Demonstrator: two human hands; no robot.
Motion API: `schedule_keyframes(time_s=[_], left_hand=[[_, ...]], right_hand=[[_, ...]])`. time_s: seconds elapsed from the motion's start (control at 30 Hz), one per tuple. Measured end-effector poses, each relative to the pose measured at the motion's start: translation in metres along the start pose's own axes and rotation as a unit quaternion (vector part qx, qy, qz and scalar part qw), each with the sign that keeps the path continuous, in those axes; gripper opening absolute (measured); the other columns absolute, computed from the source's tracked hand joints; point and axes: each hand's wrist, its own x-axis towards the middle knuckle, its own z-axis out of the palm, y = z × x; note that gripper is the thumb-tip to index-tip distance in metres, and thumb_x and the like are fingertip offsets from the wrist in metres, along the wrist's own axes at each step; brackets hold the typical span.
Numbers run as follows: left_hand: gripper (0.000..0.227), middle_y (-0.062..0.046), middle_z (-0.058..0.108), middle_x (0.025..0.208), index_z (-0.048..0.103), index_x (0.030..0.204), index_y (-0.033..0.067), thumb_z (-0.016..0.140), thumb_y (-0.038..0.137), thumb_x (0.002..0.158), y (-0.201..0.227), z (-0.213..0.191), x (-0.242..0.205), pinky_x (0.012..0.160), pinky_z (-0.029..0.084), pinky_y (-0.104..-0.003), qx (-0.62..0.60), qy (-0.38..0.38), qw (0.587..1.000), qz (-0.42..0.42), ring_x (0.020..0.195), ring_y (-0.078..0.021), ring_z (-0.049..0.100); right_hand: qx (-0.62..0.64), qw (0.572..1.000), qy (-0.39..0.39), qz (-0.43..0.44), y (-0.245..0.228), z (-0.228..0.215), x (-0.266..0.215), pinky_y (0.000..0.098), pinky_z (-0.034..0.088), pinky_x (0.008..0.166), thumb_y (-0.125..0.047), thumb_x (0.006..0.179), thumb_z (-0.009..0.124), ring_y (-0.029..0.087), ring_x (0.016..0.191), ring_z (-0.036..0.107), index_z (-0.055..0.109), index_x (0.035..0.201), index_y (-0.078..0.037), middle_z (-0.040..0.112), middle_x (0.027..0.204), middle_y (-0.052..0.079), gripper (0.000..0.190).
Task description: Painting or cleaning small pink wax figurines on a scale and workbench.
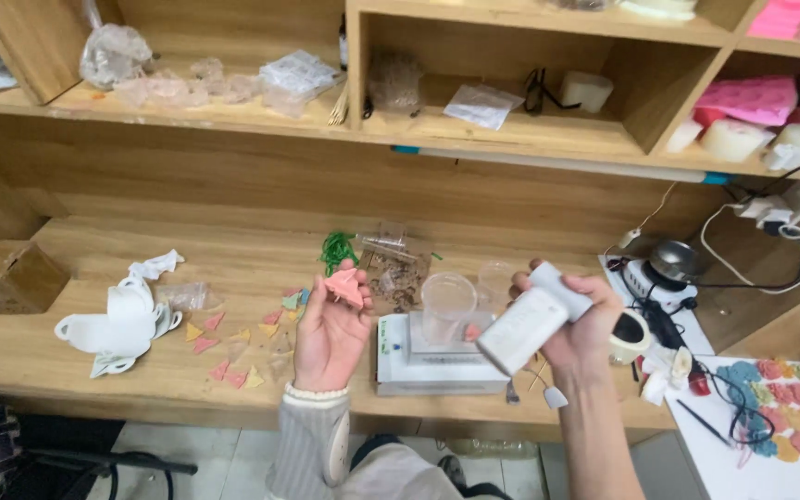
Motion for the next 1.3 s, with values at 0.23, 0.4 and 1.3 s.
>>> schedule_keyframes(time_s=[0.23,0.4,1.3], left_hand=[[0.047,-0.016,0.066,0.117,0.054,0.135,-0.0046,0.056,0.028,0.102,-0.099,0.075,0.056,0.102,0.051,-0.038,0.139,0.154,0.958,0.197,0.114,-0.0237,0.061],[0.045,-0.010,0.069,0.109,0.056,0.133,-0.0055,0.055,0.028,0.104,-0.148,0.082,0.082,0.097,0.052,-0.040,0.223,0.151,0.938,0.219,0.116,-0.0252,0.063],[0.037,-0.015,0.068,0.111,0.062,0.125,-0.0026,0.057,0.025,0.102,-0.238,0.063,0.069,0.092,0.055,-0.036,0.173,0.199,0.955,0.135,0.110,-0.0220,0.067]], right_hand=[[-0.038,0.996,0.077,-0.030,0.012,0.038,0.038,0.0512,0.057,0.085,-0.021,0.076,0.056,0.035,0.082,0.062,0.052,0.101,-0.003,0.062,0.085,0.023,0.032],[-0.032,0.984,0.147,-0.096,-0.004,0.018,0.035,0.0495,0.053,0.075,-0.020,0.077,0.057,0.036,0.073,0.061,0.056,0.105,-0.004,0.063,0.086,0.024,0.033],[-0.185,0.910,0.285,-0.238,0.012,0.007,-0.017,0.0445,0.059,0.079,-0.012,0.080,0.075,0.024,0.084,0.066,0.058,0.109,-0.002,0.064,0.098,0.011,0.034]])
